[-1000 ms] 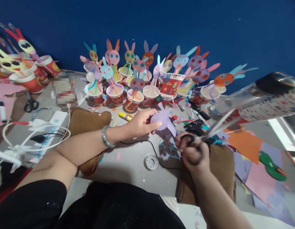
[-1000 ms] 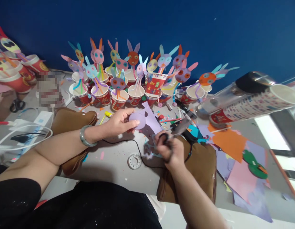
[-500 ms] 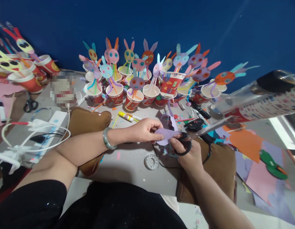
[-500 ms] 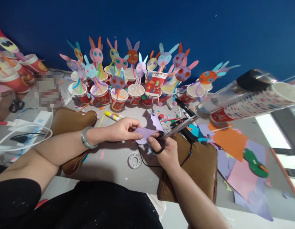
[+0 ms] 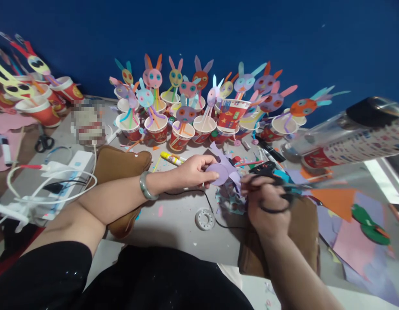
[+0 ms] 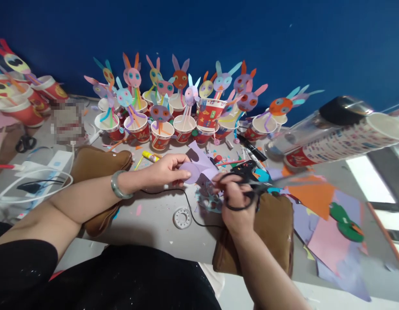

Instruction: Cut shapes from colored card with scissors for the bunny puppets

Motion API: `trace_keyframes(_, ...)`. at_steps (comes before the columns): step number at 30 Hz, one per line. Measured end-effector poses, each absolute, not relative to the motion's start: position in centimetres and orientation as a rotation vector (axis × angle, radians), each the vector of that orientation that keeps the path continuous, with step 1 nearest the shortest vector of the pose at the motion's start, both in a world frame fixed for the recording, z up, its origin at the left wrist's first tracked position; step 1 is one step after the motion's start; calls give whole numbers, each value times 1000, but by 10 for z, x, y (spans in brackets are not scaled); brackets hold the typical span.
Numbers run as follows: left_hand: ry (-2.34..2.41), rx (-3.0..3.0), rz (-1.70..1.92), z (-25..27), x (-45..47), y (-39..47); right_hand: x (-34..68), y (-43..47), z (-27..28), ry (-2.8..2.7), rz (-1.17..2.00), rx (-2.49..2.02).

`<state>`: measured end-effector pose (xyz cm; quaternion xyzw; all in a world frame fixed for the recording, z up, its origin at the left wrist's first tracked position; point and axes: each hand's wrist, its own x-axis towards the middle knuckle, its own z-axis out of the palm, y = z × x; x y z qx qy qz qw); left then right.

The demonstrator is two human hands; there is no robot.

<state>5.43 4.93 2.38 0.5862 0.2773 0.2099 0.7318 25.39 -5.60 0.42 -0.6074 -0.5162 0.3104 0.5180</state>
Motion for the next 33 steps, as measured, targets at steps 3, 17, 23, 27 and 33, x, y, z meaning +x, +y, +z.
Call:
trace_keyframes(3, 592, 1337, 424, 23, 54, 49, 239, -53, -7, -1213, 904, -1443)
trace_keyframes(17, 525, 1441, 321, 15, 56, 48, 228, -56, 6, -1296, 733, -1597)
trace_keyframes(23, 541, 1253, 501, 29, 52, 48, 232, -55, 7, -1404, 651, -1462)
trace_keyframes(27, 553, 1265, 639, 33, 51, 48, 235, -55, 5, -1429, 776, -1375)
trace_keyframes(33, 565, 1263, 741, 35, 50, 45, 235, -55, 2, -1514, 978, -1346)
